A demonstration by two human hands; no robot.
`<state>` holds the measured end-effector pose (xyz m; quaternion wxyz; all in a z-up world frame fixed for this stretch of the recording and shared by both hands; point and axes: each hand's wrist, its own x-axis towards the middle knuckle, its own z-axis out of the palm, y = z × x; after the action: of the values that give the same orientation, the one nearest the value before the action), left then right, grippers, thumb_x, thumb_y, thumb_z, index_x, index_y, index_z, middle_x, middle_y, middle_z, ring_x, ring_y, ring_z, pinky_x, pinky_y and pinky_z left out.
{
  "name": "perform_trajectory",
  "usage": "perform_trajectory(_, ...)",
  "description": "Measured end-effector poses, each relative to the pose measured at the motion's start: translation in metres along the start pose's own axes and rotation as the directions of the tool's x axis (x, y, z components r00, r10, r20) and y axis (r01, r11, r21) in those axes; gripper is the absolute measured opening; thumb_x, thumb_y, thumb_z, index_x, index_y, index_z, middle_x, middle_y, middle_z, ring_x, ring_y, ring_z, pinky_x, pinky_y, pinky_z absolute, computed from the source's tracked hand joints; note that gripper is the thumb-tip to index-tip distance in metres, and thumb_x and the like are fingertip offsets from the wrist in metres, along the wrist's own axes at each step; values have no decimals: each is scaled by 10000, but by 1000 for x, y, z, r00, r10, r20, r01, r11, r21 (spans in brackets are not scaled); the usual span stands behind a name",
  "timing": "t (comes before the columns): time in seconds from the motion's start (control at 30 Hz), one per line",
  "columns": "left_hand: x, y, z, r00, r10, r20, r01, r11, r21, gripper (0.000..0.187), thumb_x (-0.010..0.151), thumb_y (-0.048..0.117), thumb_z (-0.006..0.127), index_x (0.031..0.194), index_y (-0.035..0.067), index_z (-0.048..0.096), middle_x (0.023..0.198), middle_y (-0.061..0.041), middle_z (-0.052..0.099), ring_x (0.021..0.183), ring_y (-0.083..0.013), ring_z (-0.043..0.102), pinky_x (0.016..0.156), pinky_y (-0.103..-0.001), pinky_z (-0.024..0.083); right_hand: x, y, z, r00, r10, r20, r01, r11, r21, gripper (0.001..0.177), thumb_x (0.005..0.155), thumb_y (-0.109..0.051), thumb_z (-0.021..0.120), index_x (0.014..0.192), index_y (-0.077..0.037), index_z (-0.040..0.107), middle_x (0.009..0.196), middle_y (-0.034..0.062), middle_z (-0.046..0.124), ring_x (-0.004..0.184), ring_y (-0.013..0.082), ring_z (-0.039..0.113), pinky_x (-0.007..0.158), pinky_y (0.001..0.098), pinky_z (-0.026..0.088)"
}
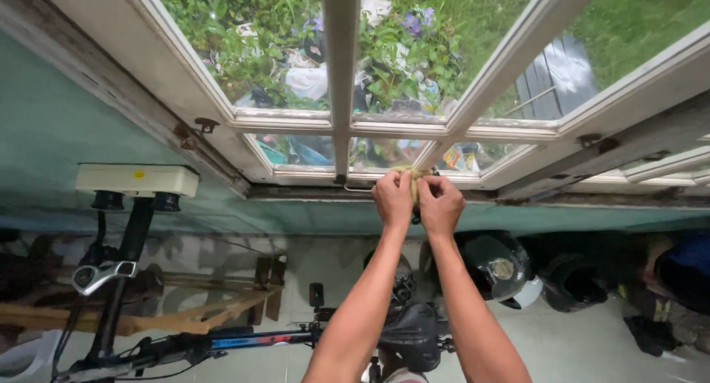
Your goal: The person wipes a window pane with a cloth, then sprays a cleaning solution onto the glass and continues wiping. The person repeats this process on the same window area throughout the clip.
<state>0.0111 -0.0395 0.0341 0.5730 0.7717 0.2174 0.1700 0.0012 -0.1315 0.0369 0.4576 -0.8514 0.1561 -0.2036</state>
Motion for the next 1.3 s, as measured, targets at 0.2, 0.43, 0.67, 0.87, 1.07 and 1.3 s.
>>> perform_trajectory(0.2, -3, -18, 2, 989, -95, -110, 89, 994, -56, 338, 847, 318, 712, 605, 104, 613, 584, -113, 633, 696, -370, 687, 663, -434, 525, -14, 7, 20, 998, -50, 31, 50, 999, -9, 130, 830, -217, 819, 956, -185, 835, 875, 86, 777, 900, 273, 747, 766, 401, 583)
perform_trajectory(0.43, 23, -46, -46, 949, -42, -314, 44, 999, -2, 266, 884, 267, 661, 695, 81, 685, 666, -155, 676, 749, -390, 703, 687, -458, 537, -31, -38, 69, 955, -244, 166, 240, 970, 43, 103, 821, -244, 843, 924, -237, 838, 905, 15, 791, 939, 231, 750, 827, 353, 595)
perform_trajectory(0.67, 22, -4, -85, 965, -13, -263, -13, 995, -99, 212, 948, 293, 665, 917, 121, 784, 815, -129, 754, 872, -369, 730, 778, -451, 561, -39, -70, 73, 975, -122, 186, 61, 951, 303, 153, 860, -185, 813, 1012, -175, 824, 891, 77, 787, 910, 154, 732, 797, 346, 594)
perform_trajectory(0.87, 20, 70, -99, 917, 148, -371, -222, 961, -164, 171, 958, 260, 704, 930, 111, 782, 805, -161, 736, 848, -376, 729, 748, -435, 572, -22, -125, 35, 989, -113, 99, 48, 860, 508, 120, 896, -147, 826, 1009, -111, 804, 856, 99, 754, 842, 110, 663, 759, 319, 582)
perform_trajectory(1.07, 24, 84, -85, 891, 233, -389, -320, 931, -176, 146, 947, 187, 702, 958, 64, 781, 821, -183, 729, 854, -391, 722, 769, -445, 565, -14, -128, 22, 994, -83, 78, 10, 747, 665, 82, 920, -106, 808, 999, -95, 788, 782, 54, 732, 746, 81, 626, 687, 279, 576)
perform_trajectory(1.3, -16, 119, -48, 963, 226, -149, -265, 901, -342, 140, 962, 182, 696, 970, 79, 792, 852, -157, 752, 878, -336, 742, 784, -421, 563, 5, -77, -31, 997, -27, -72, 68, 756, 651, 137, 921, -55, 810, 1051, -52, 767, 857, 44, 752, 809, 49, 643, 763, 263, 581)
